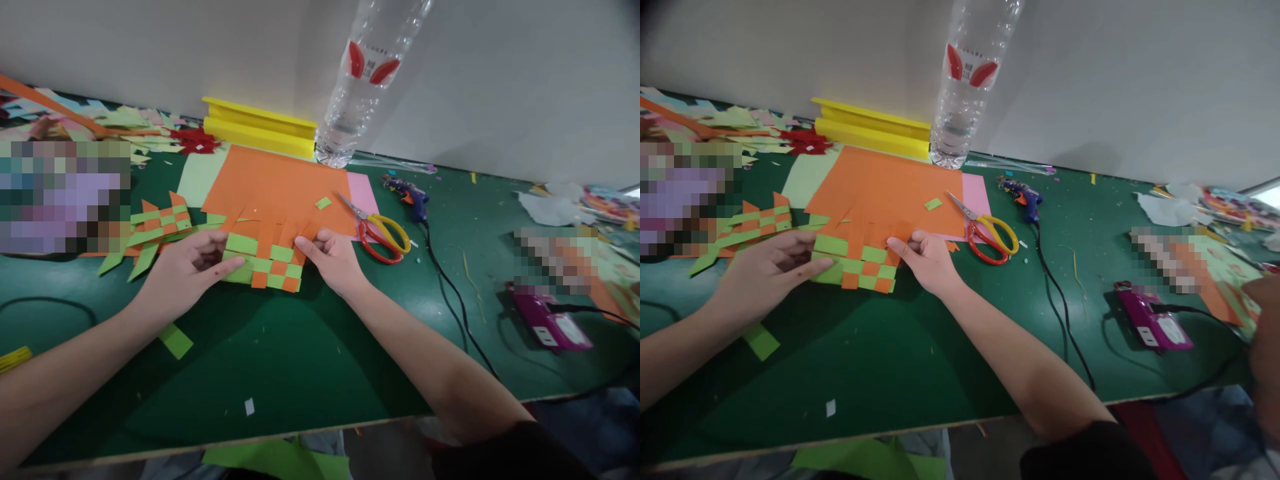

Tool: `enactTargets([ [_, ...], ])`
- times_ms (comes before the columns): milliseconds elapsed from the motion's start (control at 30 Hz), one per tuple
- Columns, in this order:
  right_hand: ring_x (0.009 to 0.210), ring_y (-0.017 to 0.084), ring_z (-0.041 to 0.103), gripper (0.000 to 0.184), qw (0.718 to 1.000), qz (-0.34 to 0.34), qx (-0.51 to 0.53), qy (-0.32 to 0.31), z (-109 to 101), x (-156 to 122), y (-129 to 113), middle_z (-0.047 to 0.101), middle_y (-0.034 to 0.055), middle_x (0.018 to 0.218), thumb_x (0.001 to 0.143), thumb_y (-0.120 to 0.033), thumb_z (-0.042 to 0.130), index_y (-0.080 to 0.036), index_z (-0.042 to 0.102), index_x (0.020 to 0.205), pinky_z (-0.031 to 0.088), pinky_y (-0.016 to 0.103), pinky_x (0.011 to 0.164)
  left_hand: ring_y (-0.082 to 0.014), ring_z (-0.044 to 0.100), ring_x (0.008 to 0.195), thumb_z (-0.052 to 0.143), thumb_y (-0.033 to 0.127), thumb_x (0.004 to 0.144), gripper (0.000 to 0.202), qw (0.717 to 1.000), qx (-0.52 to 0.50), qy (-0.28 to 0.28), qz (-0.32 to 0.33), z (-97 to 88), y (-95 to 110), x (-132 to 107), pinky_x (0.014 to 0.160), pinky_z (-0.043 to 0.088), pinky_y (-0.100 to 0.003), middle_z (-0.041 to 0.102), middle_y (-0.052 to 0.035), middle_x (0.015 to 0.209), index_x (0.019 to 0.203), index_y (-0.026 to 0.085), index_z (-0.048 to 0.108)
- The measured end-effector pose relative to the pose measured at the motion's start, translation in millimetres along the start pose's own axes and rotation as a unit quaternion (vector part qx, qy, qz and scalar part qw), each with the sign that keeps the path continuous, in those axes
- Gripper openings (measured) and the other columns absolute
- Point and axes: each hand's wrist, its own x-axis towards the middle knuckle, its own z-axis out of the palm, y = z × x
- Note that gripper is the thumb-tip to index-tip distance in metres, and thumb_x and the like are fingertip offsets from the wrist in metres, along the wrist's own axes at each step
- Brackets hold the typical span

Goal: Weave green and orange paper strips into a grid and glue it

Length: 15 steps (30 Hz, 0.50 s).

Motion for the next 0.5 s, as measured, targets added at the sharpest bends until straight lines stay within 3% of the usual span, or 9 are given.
enactTargets([
  [200, 0.05, 0.007, 0.018, 0.052, 0.999, -0.017, 0.028, 0.02, 0.6, 1.5, -3.2, 0.025, -0.0087, 0.055, 0.078, -0.058, 0.067, -0.023, 0.032, 0.062, 0.016, 0.025, 0.046, -0.0159, 0.059, 0.053, 0.078, 0.046, 0.06, 0.04, 0.997, -0.052, -0.005, 0.051, 1.3, -0.1, 3.4, 0.048, 0.048, -0.024, 0.061, 0.0025, 0.057, 0.086, 0.019, 0.062],
  [500, 0.05, 0.006, 0.015, 0.06, 0.999, -0.017, 0.005, 0.047, -0.6, 3.2, -3.1, 0.018, -0.0096, 0.055, 0.076, -0.06, 0.067, -0.023, 0.023, 0.061, 0.014, 0.024, 0.046, -0.0165, 0.063, 0.048, 0.074, 0.04, 0.068, 0.028, 0.997, -0.045, -0.012, 0.057, -0.9, 1.2, 3.6, 0.045, 0.048, -0.023, 0.067, 0.0013, 0.054, 0.082, 0.021, 0.061],
])
